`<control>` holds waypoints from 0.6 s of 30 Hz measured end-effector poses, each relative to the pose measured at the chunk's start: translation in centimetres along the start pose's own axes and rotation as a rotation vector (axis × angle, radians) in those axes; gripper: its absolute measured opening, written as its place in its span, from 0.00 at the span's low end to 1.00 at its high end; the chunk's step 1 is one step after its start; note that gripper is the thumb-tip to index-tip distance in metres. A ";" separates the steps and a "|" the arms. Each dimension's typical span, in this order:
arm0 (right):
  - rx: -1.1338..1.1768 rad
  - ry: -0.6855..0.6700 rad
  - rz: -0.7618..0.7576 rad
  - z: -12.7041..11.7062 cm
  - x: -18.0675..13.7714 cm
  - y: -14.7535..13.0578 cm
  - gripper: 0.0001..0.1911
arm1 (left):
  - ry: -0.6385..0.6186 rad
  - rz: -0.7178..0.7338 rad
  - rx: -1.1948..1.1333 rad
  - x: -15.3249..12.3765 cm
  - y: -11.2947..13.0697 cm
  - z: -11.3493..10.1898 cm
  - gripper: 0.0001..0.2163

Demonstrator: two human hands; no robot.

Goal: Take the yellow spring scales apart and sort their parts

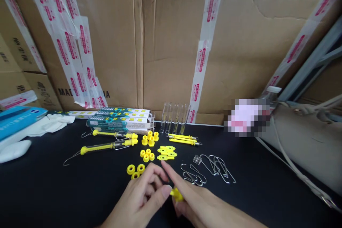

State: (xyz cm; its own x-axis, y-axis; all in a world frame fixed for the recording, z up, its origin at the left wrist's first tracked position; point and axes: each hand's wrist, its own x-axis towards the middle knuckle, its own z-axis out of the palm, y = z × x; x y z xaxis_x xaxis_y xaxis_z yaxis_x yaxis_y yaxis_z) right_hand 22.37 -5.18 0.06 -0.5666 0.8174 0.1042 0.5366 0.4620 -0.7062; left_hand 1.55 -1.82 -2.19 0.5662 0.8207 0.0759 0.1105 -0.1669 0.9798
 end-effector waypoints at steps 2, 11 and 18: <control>-0.011 0.016 0.065 1.2 0.5 0.5 0.52 | -0.021 -0.005 0.017 0.0 0.1 0.0 0.17; -0.426 0.240 -0.058 1.0 0.3 -0.1 0.27 | 0.064 -0.100 0.109 -1.0 1.4 0.1 0.09; -0.439 0.466 -0.172 1.8 0.5 -0.3 0.18 | 0.082 -0.198 -0.067 -1.6 0.9 -1.1 0.10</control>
State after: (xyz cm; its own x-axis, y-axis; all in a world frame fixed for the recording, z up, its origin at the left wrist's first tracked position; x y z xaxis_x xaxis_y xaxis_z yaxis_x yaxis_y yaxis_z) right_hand 20.77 -5.51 -0.90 -0.3901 0.7371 0.5518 0.7237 0.6160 -0.3113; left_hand -0.19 -2.67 -1.26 0.4700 0.8761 -0.1074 0.1569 0.0368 0.9869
